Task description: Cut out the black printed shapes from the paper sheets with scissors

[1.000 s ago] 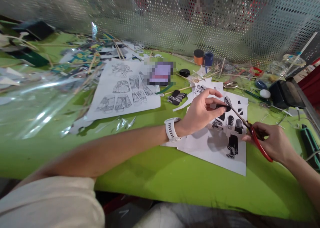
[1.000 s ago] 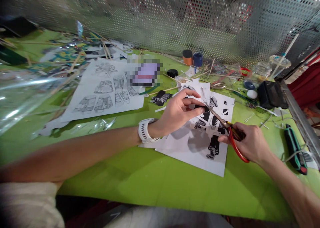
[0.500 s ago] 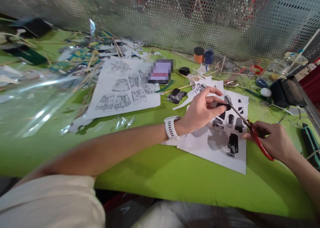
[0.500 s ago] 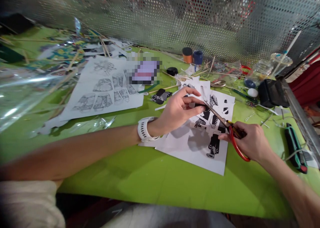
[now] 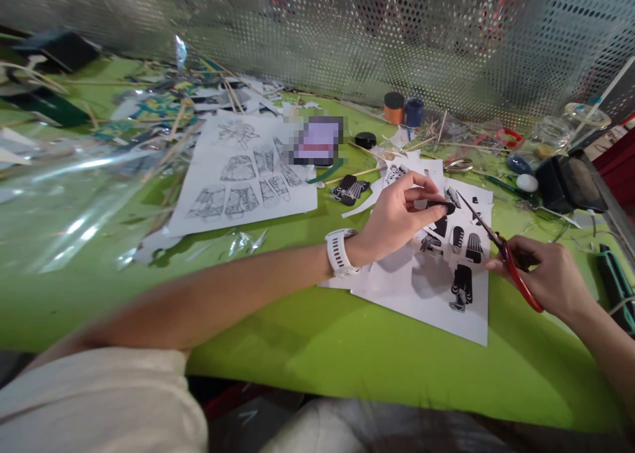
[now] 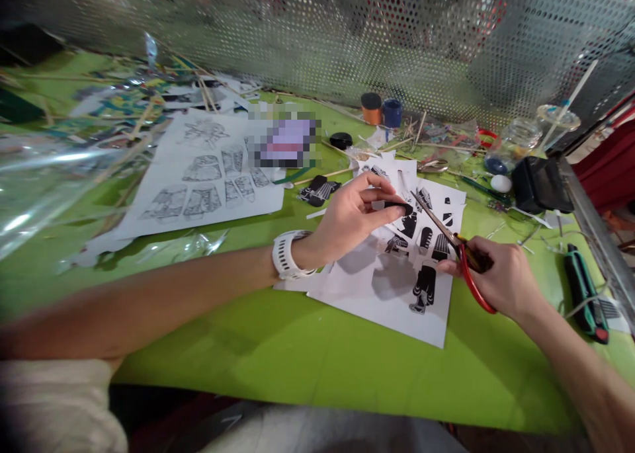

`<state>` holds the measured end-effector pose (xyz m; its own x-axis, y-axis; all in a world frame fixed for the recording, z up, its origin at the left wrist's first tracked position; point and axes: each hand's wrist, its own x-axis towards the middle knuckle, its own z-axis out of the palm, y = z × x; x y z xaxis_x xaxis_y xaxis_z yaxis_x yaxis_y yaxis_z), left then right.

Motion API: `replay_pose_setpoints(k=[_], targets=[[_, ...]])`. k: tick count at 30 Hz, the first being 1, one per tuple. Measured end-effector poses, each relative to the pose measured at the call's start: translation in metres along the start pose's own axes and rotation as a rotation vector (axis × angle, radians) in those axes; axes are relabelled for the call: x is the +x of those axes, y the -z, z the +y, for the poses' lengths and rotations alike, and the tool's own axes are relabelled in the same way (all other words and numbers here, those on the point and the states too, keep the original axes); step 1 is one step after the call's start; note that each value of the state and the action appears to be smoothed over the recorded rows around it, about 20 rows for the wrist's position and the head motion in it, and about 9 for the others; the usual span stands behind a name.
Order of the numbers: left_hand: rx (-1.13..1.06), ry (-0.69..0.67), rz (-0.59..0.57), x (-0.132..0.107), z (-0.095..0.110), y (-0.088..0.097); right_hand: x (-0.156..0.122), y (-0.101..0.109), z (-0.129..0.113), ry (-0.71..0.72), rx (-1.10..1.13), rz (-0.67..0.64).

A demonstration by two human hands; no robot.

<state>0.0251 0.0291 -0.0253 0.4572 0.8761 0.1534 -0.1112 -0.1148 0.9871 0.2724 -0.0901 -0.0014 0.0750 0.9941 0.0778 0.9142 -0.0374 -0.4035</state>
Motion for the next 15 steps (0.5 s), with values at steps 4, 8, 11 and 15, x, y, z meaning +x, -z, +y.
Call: replay_pose_setpoints(k=[4, 8, 11, 15], targets=[[-0.003, -0.013, -0.030, 0.0015, -0.0026, 0.0014, -0.0009, -0.0021, 0.0022, -0.042, 0.031, 0.005], [-0.114, 0.074, -0.044, 0.0024, -0.0077, 0.0020, -0.0001, -0.0025, 0.0028, -0.061, 0.030, 0.012], [-0.133, 0.092, -0.022, 0.0030, -0.0086, 0.0018, 0.0006, -0.0023, 0.0032, -0.055, 0.021, -0.001], [-0.148, 0.078, -0.001, 0.0033, -0.0067, 0.0002, 0.0015, -0.0014, 0.0010, -0.048, 0.000, -0.012]])
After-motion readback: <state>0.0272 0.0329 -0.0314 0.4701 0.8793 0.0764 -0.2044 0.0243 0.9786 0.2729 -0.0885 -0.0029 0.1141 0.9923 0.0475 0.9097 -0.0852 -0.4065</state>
